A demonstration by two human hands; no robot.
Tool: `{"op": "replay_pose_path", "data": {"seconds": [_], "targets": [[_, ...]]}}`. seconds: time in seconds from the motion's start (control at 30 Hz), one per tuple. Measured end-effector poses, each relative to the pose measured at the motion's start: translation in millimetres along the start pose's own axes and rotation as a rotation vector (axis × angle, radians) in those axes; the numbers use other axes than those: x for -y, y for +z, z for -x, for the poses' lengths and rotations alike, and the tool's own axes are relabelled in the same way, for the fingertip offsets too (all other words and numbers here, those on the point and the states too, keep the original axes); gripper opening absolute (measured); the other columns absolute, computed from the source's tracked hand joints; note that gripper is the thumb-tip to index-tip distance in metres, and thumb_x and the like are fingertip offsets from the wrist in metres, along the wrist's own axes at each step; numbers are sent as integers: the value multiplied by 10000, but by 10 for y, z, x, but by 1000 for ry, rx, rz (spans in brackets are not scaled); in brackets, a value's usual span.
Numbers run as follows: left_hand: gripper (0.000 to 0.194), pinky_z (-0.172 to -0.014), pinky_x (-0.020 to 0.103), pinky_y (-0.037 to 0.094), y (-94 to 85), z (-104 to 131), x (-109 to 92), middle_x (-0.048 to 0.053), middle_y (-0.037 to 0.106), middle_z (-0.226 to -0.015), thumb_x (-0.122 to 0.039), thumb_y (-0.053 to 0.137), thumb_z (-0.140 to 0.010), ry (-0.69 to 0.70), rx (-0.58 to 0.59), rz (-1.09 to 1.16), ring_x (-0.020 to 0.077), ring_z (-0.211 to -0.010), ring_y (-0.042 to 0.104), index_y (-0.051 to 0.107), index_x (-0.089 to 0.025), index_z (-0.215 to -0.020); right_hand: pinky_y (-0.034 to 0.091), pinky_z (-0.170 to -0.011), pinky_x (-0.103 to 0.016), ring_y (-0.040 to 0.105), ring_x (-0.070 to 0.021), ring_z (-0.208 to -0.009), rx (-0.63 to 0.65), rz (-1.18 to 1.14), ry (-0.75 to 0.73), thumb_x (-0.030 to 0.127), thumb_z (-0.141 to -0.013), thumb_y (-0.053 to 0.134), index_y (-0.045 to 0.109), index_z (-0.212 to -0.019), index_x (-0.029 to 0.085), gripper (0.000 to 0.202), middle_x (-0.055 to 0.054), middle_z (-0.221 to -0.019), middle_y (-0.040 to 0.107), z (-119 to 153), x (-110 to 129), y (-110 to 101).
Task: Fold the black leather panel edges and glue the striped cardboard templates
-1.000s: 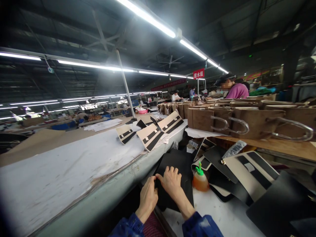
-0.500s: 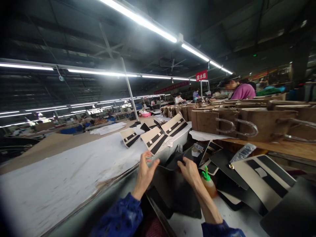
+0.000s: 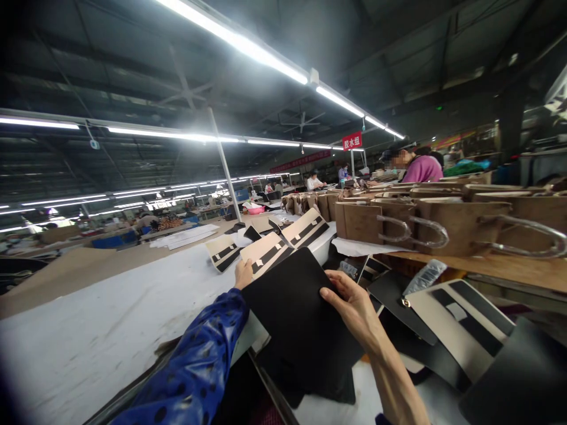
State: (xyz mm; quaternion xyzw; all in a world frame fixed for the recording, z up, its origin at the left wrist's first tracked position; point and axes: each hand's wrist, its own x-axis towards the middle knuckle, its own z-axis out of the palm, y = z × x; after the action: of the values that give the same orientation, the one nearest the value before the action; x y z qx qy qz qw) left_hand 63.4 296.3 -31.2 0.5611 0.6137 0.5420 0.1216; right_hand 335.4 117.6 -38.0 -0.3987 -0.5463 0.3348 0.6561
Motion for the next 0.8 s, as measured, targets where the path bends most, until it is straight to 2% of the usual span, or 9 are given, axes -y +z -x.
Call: {"op": "replay_pose_path", "data": {"seconds": [0.1,0.23,0.33,0.43,0.5,0.6,0.7,0.8], "targets": [[278,-909,438,553,-227,123,57,70,687,-1105,-407,601,-974,-10,-53,-4,208,-992,665,660,-161,-1089,541,-700,-297,670,-201,-789,94,-35,28,621,-730,795,671,-926,200,481,-42,-842,699,27,51,-52],[283,-915,429,520,-793,578,47,51,692,-973,-427,555,-982,51,-80,33,206,-945,662,643,-159,-967,498,-608,-254,619,-162,-686,237,81,-78,554,-827,739,643,-772,188,382,-15,-754,658,113,222,-81],[322,-874,373,518,-1250,1055,-80,53,712,-900,-488,520,-948,85,-5,79,259,-949,671,631,-186,-925,531,-676,-258,679,-184,-773,330,187,-185,501,-899,683,702,-881,200,302,-33,-843,724,201,385,9],[362,-906,349,525,-1533,1543,-272,68,731,-949,-539,560,-915,66,87,105,281,-1022,675,642,-187,-941,566,-805,-287,731,-221,-932,417,292,-313,460,-953,631,740,-1052,223,279,-62,-995,772,308,498,182],[382,-947,343,535,-1592,1831,-393,72,746,-1060,-533,545,-931,41,186,167,277,-1072,678,666,-190,-1046,571,-795,-270,742,-205,-903,420,346,-421,425,-989,590,740,-1048,232,251,-57,-976,778,390,544,314],[459,-930,372,577,-1565,2163,-502,91,744,-1167,-544,522,-938,-39,320,284,316,-1136,677,677,-201,-1200,540,-660,-213,713,-144,-721,398,423,-637,317,-1020,557,706,-991,227,176,-20,-824,743,514,614,487],[530,-888,430,613,-1531,2354,-507,130,740,-1189,-567,545,-913,-103,239,273,366,-1151,680,659,-216,-1293,499,-585,-198,656,-112,-635,324,476,-830,178,-1002,565,663,-1006,217,105,-3,-778,690,613,684,581],[556,-961,467,599,-1544,2427,-472,141,709,-1271,-560,533,-927,-72,182,242,372,-1207,658,614,-244,-1377,535,-649,-204,688,-127,-730,294,444,-904,67,-961,566,657,-1136,240,262,-27,-874,709,673,721,575]]}}
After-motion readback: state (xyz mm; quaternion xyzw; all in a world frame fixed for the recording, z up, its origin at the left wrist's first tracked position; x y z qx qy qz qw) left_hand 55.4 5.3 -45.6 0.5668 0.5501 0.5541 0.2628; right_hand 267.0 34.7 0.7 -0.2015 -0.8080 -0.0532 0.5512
